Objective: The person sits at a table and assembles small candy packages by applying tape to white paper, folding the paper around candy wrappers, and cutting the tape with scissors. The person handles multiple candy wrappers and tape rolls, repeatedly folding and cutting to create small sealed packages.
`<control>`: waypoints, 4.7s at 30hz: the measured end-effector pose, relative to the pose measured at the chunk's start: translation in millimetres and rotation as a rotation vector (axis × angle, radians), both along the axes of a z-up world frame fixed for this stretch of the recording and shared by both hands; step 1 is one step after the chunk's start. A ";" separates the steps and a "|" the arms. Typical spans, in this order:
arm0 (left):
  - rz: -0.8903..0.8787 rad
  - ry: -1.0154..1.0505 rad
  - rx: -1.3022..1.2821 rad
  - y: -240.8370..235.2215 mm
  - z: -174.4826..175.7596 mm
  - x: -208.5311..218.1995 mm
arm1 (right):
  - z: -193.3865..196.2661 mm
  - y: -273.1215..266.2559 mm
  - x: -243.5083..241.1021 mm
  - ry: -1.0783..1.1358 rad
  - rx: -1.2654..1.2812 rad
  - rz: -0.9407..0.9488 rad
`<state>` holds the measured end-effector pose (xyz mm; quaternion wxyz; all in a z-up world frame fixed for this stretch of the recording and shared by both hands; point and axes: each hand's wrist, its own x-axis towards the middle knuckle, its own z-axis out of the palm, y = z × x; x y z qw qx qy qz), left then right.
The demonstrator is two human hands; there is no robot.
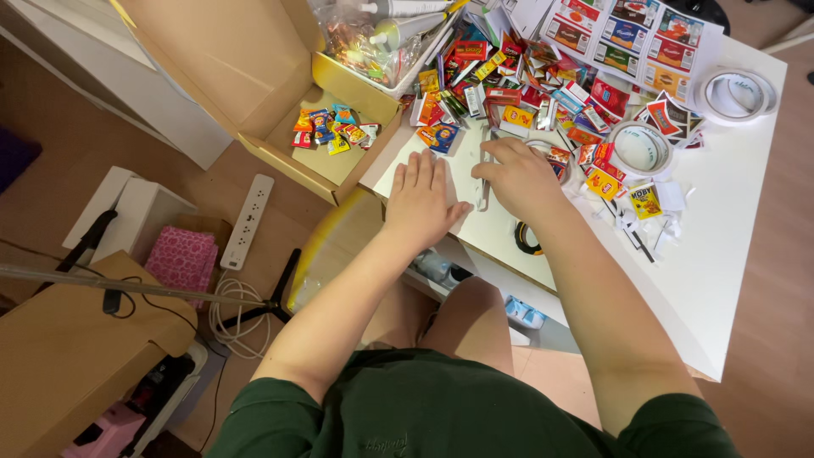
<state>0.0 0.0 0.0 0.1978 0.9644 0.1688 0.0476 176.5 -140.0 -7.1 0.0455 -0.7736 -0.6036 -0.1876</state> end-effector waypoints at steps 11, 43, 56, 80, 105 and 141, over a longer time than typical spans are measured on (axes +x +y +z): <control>-0.134 -0.007 0.001 3.3 -25.2 35.2 | 16.6 -6.9 -4.9 0.774 0.629 0.105; -0.307 -0.122 -0.066 -44.2 -13.0 42.0 | 44.5 -32.5 -1.4 1.296 0.951 -0.161; -0.255 -0.565 0.219 -70.6 -36.2 34.5 | -12.0 45.6 -15.1 0.214 -0.006 0.074; -0.268 0.038 0.103 -90.9 -30.4 39.7 | 30.7 -42.8 -2.4 0.346 -0.304 -0.516; -0.389 0.030 -0.005 -130.4 1.9 78.7 | 22.4 -81.2 5.0 -0.364 0.373 -0.248; -0.134 -0.385 -0.375 -82.1 -14.8 104.1 | 87.2 -150.0 21.8 0.640 0.521 -0.433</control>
